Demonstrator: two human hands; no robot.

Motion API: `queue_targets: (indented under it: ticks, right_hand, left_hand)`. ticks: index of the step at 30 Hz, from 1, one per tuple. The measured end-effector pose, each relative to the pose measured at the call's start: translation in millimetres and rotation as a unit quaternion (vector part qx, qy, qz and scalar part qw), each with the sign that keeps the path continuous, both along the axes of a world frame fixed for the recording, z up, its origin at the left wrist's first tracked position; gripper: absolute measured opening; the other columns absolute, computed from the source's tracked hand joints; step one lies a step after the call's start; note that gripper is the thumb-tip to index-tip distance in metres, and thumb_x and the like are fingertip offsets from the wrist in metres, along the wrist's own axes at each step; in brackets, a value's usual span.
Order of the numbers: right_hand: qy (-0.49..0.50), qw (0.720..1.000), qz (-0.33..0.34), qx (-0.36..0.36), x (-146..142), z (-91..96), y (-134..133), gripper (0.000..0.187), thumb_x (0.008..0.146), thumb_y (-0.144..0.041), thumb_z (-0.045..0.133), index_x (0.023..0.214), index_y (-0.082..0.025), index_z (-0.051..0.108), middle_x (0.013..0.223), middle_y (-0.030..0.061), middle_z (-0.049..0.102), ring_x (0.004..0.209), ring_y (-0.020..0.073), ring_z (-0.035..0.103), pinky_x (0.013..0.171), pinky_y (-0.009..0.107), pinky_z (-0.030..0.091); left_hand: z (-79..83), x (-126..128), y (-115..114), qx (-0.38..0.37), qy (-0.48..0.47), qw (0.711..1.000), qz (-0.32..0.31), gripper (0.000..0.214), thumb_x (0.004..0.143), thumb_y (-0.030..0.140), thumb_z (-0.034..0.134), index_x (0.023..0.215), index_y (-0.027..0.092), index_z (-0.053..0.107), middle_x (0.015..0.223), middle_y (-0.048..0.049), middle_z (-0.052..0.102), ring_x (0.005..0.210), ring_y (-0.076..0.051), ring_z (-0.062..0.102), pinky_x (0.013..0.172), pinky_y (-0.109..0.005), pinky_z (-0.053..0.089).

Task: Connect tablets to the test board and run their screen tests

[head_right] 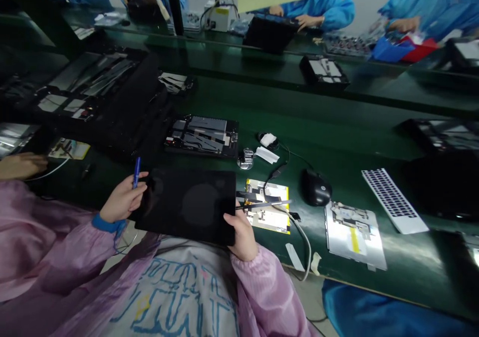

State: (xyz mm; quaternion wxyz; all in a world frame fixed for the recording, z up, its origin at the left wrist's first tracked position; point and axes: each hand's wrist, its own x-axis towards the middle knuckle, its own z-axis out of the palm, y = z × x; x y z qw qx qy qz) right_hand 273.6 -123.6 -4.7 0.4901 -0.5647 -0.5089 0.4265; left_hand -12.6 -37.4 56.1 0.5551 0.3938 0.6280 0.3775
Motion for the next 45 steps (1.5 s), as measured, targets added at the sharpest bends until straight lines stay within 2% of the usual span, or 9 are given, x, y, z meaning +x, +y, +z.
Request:
queue_targets:
  ticks: [7,12,16,18,21,24,28,42,45]
  right_hand:
    - [0.01,0.996,-0.081,-0.031,19,7.4,2,0.05,0.09,-0.049,0.048,0.132,-0.023,0.053,0.142,0.0082,0.05,0.136,0.0233,0.04,0.116,0.047,0.026]
    - [-0.047,0.99,-0.122,-0.053,43,10.1,3,0.043,0.085,-0.051,0.055,0.112,-0.019,0.067,0.113,0.0121,0.068,0.105,0.0261,0.064,0.096,0.047,0.048]
    - [-0.061,0.986,-0.131,-0.083,54,21.6,8,0.038,0.081,-0.051,0.057,0.094,-0.018,0.073,0.083,0.008,0.073,0.076,0.022,0.067,0.076,0.04,0.054]
    - [-0.04,0.987,-0.124,-0.09,59,27.9,11,0.035,0.079,-0.048,0.06,0.093,-0.019,0.073,0.069,0.0043,0.07,0.068,0.0197,0.066,0.073,0.038,0.054]
    - [0.012,0.99,-0.114,-0.083,62,33.1,15,0.033,0.078,-0.045,0.062,0.094,-0.019,0.072,0.065,0.0018,0.068,0.065,0.0178,0.066,0.074,0.037,0.055]
    - [0.061,0.989,-0.111,-0.077,64,31.5,17,0.032,0.077,-0.044,0.063,0.097,-0.019,0.07,0.067,0.0015,0.069,0.065,0.0173,0.067,0.072,0.036,0.055]
    - [0.026,0.988,-0.14,-0.052,68,21.4,16,0.03,0.079,-0.04,0.063,0.101,-0.02,0.067,0.072,0.0024,0.07,0.067,0.0184,0.067,0.07,0.036,0.055]
    - [-0.125,0.985,-0.116,0.019,78,-3.5,11,0.016,0.086,-0.03,0.055,0.09,-0.021,0.066,0.087,0.0065,0.072,0.079,0.0201,0.066,0.074,0.036,0.052]
    - [-0.141,0.983,-0.114,0.037,78,-3.4,10,0.014,0.087,-0.028,0.052,0.088,-0.022,0.065,0.086,0.0062,0.071,0.081,0.0205,0.065,0.074,0.037,0.052]
  left_hand:
    - [-4.5,-12,16,0.049,0.215,0.974,-0.054,0.048,0.074,0.033,0.059,0.119,0.016,0.057,0.059,0.0061,0.048,0.039,-0.005,0.034,0.037,-0.018,0.027]
    - [-5.4,-10,19,0.117,0.368,0.92,-0.062,0.036,0.077,0.032,0.051,0.106,0.015,0.064,0.067,-0.0004,0.058,0.056,-0.013,0.052,0.054,-0.024,0.043]
    - [23.4,8,25,0.232,0.481,0.843,-0.066,0.026,0.079,0.028,0.049,0.093,0.014,0.066,0.091,-0.0092,0.065,0.089,-0.022,0.061,0.084,-0.033,0.048]
    - [40.5,36,28,0.256,0.447,0.847,-0.13,0.025,0.081,0.03,0.05,0.093,0.015,0.066,0.094,-0.0086,0.067,0.09,-0.021,0.062,0.087,-0.032,0.048]
    - [51.0,101,32,0.248,0.298,0.852,-0.352,0.026,0.083,0.03,0.051,0.098,0.015,0.067,0.101,-0.008,0.069,0.092,-0.019,0.064,0.086,-0.03,0.048]
    - [38.3,171,37,0.179,0.199,0.825,-0.498,0.025,0.083,0.026,0.053,0.1,0.013,0.066,0.1,-0.0078,0.071,0.09,-0.017,0.065,0.085,-0.029,0.048]
    - [12.3,224,46,0.096,0.177,0.806,-0.556,0.02,0.081,0.029,0.056,0.083,0.011,0.066,0.073,-0.0037,0.069,0.066,-0.013,0.061,0.065,-0.024,0.045]
    - [12.6,227,63,-0.032,0.153,0.755,-0.637,0.03,0.078,0.042,0.062,0.074,0.012,0.063,0.049,0.0062,0.046,0.043,-0.006,0.039,0.048,-0.021,0.03]
    - [11.9,229,66,-0.017,0.149,0.753,-0.641,0.028,0.077,0.04,0.062,0.074,0.012,0.063,0.055,0.0042,0.053,0.046,-0.007,0.043,0.048,-0.02,0.032]
